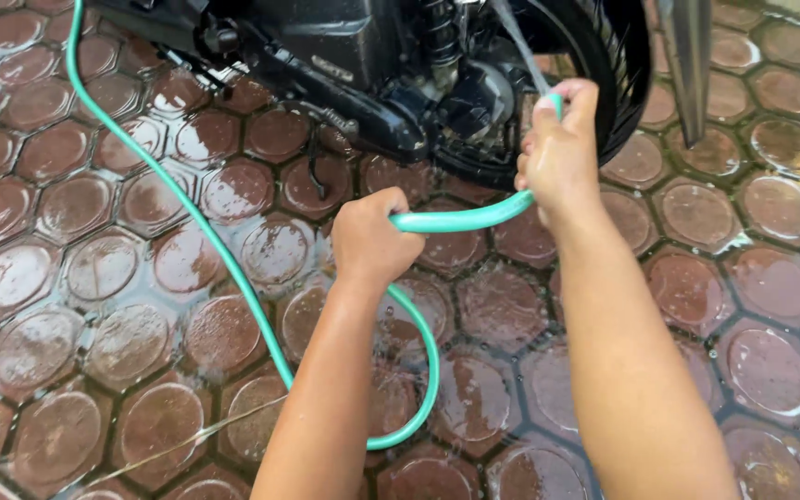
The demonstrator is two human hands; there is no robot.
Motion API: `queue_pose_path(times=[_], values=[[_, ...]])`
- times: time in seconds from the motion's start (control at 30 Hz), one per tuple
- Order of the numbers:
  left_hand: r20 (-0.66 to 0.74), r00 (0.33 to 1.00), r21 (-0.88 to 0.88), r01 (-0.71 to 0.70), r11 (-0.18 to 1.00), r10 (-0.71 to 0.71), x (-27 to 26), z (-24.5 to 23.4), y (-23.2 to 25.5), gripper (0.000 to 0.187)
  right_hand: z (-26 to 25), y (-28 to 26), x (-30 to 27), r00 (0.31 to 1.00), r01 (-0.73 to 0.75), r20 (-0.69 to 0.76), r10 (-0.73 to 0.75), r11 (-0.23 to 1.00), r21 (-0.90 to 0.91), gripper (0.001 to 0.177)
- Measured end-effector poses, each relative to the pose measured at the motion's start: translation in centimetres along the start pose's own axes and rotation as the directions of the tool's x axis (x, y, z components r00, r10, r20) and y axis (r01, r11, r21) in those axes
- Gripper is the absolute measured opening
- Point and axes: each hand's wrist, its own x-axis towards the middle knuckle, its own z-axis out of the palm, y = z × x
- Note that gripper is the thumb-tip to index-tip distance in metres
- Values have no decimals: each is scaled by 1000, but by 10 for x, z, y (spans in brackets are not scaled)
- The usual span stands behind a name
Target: Washing a motorcycle with a garden hose and wiping it down with a cleaning cloth.
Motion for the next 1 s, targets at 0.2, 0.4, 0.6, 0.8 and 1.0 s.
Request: queue_pose_path(times=[0.2, 0.4, 0.6, 0.8, 1.0], values=[[-31, 999, 8, -9, 1000, 9, -5, 7, 14, 37, -23, 37, 8, 900, -185, -314, 303, 916, 355, 6], [55, 996, -17, -71, 997, 72, -12, 24, 14, 43, -62, 101, 20, 836, -184, -410, 365, 890, 417, 13], [110, 990, 40, -92, 995, 87, -10, 42, 3, 28, -89, 170, 17, 667, -454, -324, 671, 710, 538, 16], [170, 985, 9, -40, 999, 38, -3, 44, 10, 28, -55, 83, 6, 800, -324, -445, 401, 915, 242, 11], [169, 985, 20, 30, 999, -33, 0, 51, 11, 34, -56, 66, 6, 841, -304, -405, 359, 932, 196, 11]])
